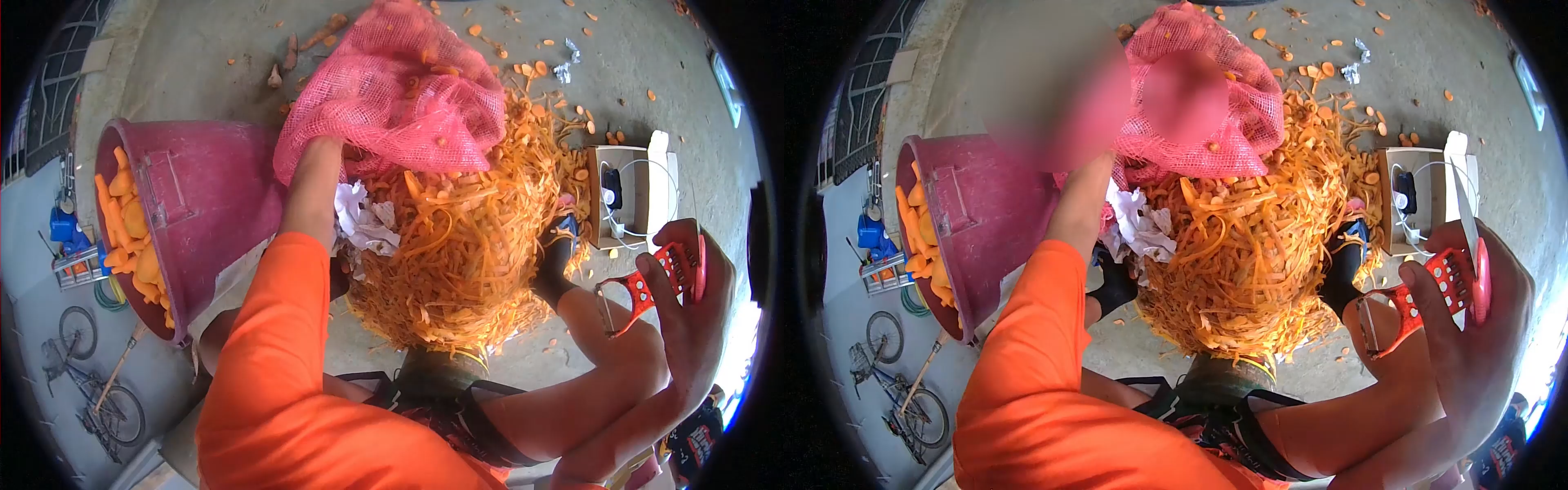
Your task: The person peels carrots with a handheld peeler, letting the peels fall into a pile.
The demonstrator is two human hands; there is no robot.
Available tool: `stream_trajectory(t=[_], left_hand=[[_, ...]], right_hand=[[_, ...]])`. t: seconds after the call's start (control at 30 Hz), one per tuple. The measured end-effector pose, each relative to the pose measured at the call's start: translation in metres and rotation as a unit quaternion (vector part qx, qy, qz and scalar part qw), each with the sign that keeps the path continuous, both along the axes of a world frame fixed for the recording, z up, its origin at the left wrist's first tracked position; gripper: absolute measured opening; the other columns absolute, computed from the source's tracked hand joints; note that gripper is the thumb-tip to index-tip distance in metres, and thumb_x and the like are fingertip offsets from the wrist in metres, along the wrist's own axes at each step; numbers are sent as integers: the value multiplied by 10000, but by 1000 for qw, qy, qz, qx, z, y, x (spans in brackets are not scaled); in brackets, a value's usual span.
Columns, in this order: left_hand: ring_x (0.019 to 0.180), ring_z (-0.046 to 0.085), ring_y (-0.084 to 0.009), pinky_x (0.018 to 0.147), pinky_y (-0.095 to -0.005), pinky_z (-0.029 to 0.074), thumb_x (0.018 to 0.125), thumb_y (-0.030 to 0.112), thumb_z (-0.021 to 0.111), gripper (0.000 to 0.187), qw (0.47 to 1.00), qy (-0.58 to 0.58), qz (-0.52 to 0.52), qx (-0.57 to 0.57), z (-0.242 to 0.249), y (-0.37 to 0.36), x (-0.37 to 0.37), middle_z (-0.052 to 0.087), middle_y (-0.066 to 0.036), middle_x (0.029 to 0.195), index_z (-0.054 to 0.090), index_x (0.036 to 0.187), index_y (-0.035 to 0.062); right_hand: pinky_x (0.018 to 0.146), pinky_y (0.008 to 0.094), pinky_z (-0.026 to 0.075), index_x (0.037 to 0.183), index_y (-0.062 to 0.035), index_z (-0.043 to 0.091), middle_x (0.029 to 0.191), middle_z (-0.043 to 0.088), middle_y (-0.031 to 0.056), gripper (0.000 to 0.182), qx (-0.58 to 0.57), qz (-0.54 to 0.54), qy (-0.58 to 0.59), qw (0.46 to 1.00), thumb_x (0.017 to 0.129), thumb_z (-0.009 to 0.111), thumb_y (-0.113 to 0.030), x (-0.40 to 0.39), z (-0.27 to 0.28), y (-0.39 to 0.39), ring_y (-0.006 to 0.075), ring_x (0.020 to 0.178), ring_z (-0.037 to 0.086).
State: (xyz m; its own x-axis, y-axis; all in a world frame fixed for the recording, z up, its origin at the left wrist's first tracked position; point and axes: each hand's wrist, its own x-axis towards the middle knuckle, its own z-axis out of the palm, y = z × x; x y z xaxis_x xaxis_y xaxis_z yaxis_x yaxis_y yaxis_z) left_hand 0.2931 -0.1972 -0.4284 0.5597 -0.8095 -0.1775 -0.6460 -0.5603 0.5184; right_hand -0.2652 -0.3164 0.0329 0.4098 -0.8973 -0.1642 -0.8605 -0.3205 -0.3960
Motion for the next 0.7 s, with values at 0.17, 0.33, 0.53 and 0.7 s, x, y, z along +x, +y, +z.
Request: stream_trajectory(t=[0.17, 0.33, 0.53, 0.7], left_hand=[[1146, 660, -296, 981, -417, 511, 894, 230, 713, 414, 999, 8, 29, -39, 49, 37, -36, 714, -183, 1179, 678, 1254, 26], [1150, 658, -281, 984, -407, 509, 893, 231, 722, 403, 993, -10, 62, -104, 129, 109, -124, 718, -181, 1168, 691, 1237, 21], [1154, 655, -262, 987, -394, 508, 892, 232, 733, 391, 981, 18, 118, -153, 184, 179, -226, 722, -179, 1154, 706, 1216, 15], [778, 691, -101, 706, -252, 548, 815, 199, 861, 347, 934, 227, 91, -260, 275, 205, -281, 769, -63, 899, 759, 1076, -7]], right_hand=[[834, 330, 556, 1153, -18, 619, 1063, 652, 103, 305, -16, 28, -79, 996, 887, 764, -54, -3, -3, 8, 185, 938, 651], [840, 365, 521, 1190, -22, 646, 1043, 677, 123, 417, -58, 144, -106, 982, 836, 812, -166, 8, 9, 28, 263, 947, 641], [902, 443, 499, 1178, -33, 687, 1024, 698, 187, 442, -40, 232, -61, 970, 814, 804, -255, 13, 17, 57, 396, 1016, 625], [844, 473, 526, 1144, -20, 696, 966, 714, 223, 428, -35, 268, -78, 960, 802, 799, -256, 19, 24, 77, 415, 946, 668]])
